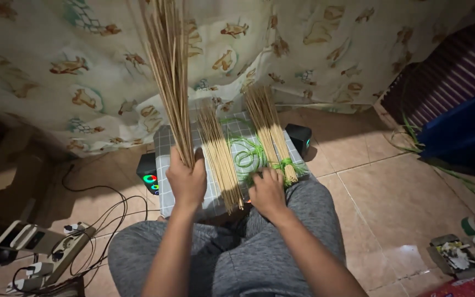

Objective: Gathering thin wooden sticks into bundles and securing them with green plastic ties.

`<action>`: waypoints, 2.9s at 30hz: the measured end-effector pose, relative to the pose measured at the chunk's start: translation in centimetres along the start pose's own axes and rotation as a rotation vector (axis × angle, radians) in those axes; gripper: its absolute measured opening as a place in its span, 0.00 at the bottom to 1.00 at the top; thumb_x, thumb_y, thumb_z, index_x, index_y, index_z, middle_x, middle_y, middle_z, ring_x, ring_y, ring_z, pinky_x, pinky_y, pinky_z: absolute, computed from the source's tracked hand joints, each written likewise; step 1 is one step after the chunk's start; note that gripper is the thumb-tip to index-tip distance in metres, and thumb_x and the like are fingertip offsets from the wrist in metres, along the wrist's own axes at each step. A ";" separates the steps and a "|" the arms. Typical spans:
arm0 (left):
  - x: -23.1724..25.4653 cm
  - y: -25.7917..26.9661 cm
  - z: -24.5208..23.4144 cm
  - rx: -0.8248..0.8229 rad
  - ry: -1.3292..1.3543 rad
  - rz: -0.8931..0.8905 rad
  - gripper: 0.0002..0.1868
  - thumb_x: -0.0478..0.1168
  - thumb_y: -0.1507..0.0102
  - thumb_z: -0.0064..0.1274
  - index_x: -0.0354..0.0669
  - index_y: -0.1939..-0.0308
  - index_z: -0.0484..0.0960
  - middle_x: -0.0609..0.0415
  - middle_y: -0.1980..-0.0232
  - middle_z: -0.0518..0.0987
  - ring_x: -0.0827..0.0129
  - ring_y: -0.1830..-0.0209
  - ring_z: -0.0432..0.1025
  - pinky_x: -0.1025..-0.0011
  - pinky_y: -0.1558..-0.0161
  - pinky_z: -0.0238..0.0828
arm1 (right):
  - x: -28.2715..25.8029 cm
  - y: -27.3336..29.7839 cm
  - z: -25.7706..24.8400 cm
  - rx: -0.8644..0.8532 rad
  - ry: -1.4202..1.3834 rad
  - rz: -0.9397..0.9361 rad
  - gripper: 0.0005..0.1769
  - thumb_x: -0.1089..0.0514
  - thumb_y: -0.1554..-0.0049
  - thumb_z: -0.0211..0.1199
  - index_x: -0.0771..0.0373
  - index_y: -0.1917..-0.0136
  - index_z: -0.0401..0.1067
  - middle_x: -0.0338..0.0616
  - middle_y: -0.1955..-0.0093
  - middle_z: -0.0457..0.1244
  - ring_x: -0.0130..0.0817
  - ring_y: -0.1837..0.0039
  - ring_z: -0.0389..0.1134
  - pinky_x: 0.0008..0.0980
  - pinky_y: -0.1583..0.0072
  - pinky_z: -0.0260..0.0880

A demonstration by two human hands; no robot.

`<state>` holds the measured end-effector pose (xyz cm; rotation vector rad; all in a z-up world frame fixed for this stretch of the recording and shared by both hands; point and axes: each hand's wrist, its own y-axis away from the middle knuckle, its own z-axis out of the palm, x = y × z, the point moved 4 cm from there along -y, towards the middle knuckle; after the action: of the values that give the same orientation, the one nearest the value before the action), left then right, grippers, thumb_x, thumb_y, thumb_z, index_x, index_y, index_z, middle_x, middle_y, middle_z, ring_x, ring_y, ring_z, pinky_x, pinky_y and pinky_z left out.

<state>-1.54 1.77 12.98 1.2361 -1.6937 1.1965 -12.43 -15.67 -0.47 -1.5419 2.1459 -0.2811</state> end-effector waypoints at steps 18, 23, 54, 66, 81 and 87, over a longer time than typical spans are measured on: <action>-8.8 1.4 3.3 0.158 0.082 0.095 0.02 0.34 0.33 0.55 0.45 0.56 0.81 0.50 0.72 0.82 0.53 0.63 0.80 0.57 0.60 0.74 | 1.6 0.3 3.3 0.028 0.039 -0.021 0.21 0.53 0.49 0.59 0.48 0.42 0.77 0.42 0.44 0.64 0.45 0.33 0.61 0.50 0.35 0.56; -9.1 1.6 3.4 -0.019 0.081 0.003 0.05 0.35 0.32 0.51 0.39 0.55 0.81 0.43 0.66 0.84 0.48 0.59 0.80 0.50 0.56 0.73 | 0.2 -0.1 1.1 -0.101 0.015 0.072 0.17 0.54 0.42 0.58 0.52 0.40 0.75 0.43 0.41 0.63 0.45 0.29 0.57 0.51 0.30 0.51; -4.4 -0.3 2.8 -0.294 0.338 -0.271 0.07 0.30 0.38 0.47 0.43 0.57 0.75 0.50 0.71 0.79 0.68 0.76 0.69 0.72 0.70 0.65 | 3.6 -13.8 -7.0 -0.047 -0.703 0.181 0.10 0.55 0.37 0.62 0.49 0.43 0.81 0.34 0.48 0.73 0.34 0.41 0.73 0.37 0.37 0.69; 3.4 -2.7 5.0 -0.404 0.343 -0.106 0.10 0.37 0.42 0.65 0.37 0.62 0.81 0.52 0.80 0.74 0.70 0.85 0.68 0.72 0.80 0.65 | -1.9 -14.0 -12.6 -0.091 -0.822 -0.112 0.11 0.68 0.46 0.60 0.68 0.51 0.80 0.57 0.55 0.71 0.51 0.47 0.72 0.48 0.41 0.70; 1.6 -6.7 0.0 -0.198 0.958 -0.396 0.13 0.48 0.31 0.54 0.41 0.61 0.77 0.66 0.79 0.59 0.79 0.87 0.55 0.75 0.75 0.65 | -1.4 -13.6 -22.3 -0.163 -0.682 -0.053 0.17 0.64 0.43 0.67 0.62 0.39 0.78 0.54 0.41 0.71 0.53 0.35 0.70 0.48 0.32 0.65; -2.2 -7.7 -1.2 -0.111 0.828 -0.368 0.09 0.46 0.31 0.55 0.46 0.57 0.81 0.64 0.75 0.70 0.82 0.87 0.58 0.75 0.77 0.67 | 4.5 -9.7 -24.3 -0.050 -0.488 0.000 0.10 0.60 0.41 0.67 0.59 0.46 0.83 0.51 0.50 0.73 0.50 0.44 0.74 0.43 0.39 0.69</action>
<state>6.48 2.64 13.43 0.7646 -0.8633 1.1378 -17.37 -25.87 23.50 -1.4546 1.7770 0.1413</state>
